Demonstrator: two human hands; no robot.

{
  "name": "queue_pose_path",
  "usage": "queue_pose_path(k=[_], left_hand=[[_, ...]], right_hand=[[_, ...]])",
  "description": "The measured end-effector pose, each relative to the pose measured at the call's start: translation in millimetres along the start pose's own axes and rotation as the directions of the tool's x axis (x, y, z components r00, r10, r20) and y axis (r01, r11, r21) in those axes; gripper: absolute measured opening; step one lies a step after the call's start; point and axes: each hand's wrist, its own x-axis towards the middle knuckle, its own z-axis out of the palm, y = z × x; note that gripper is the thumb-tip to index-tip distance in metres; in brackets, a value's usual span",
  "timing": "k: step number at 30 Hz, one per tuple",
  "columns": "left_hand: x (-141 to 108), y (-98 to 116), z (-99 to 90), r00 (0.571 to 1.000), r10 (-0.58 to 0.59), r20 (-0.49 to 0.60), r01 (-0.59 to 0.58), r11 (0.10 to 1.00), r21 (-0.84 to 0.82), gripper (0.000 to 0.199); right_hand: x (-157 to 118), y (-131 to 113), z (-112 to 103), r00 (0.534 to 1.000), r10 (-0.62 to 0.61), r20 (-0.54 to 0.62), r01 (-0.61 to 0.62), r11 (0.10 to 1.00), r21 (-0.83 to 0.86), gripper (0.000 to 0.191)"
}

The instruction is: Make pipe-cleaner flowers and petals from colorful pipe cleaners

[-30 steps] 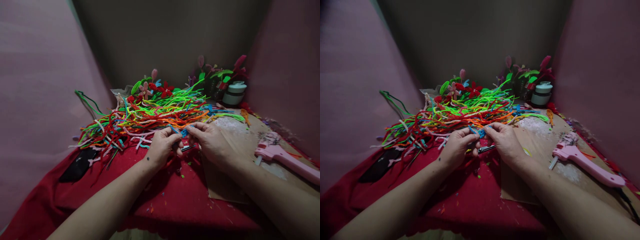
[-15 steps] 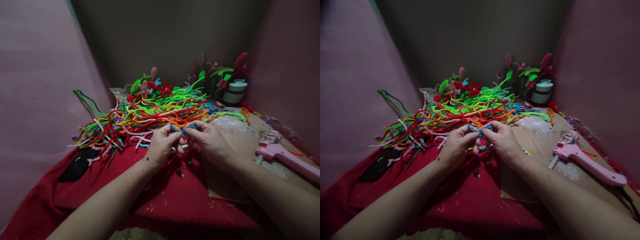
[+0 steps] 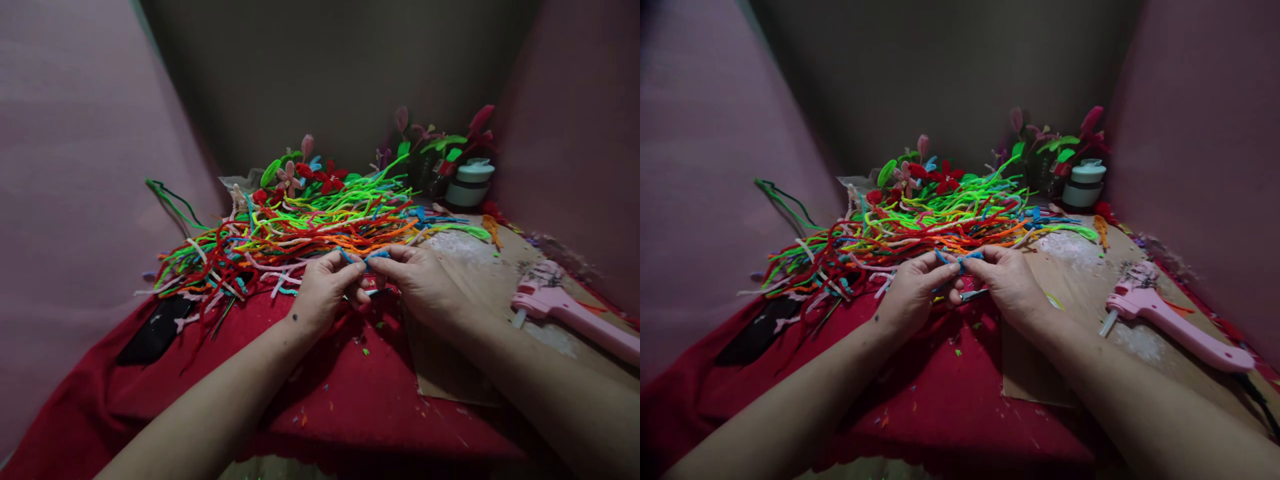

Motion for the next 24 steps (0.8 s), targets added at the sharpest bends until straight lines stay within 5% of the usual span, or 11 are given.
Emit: queue_pose_path(k=[9, 14, 19, 24], left_hand=[[-1.6, 6.3, 6.8, 0.990, -0.119, -0.081, 0.122, 0.992, 0.032, 0.012], [-3.4, 2.3, 10.2, 0.994, -0.078, -0.082, 0.074, 0.996, -0.046, 0.015], [-3.2, 0.9, 8.0, 0.999, -0.018, -0.034, 0.017, 0.999, -0.036, 0.018], [2.1, 8.3, -4.0, 0.982, 0.127, -0.139, -0.116, 0.990, 0.084, 0.020]], right_hand=[[-3.7, -1.0, 0.8, 0.993, -0.080, -0.084, 0.070, 0.991, -0.116, 0.026], [-4.6, -2.0, 5.1, 0.958, -0.254, -0.136, 0.225, 0.954, -0.198, 0.023], [-7.8, -11.7, 9.0, 0.996, -0.090, 0.004, 0.089, 0.986, -0.140, 0.023], [-8.1, -15.2, 8.2, 0.998, -0.049, -0.034, 0.044, 0.990, -0.134, 0.021]])
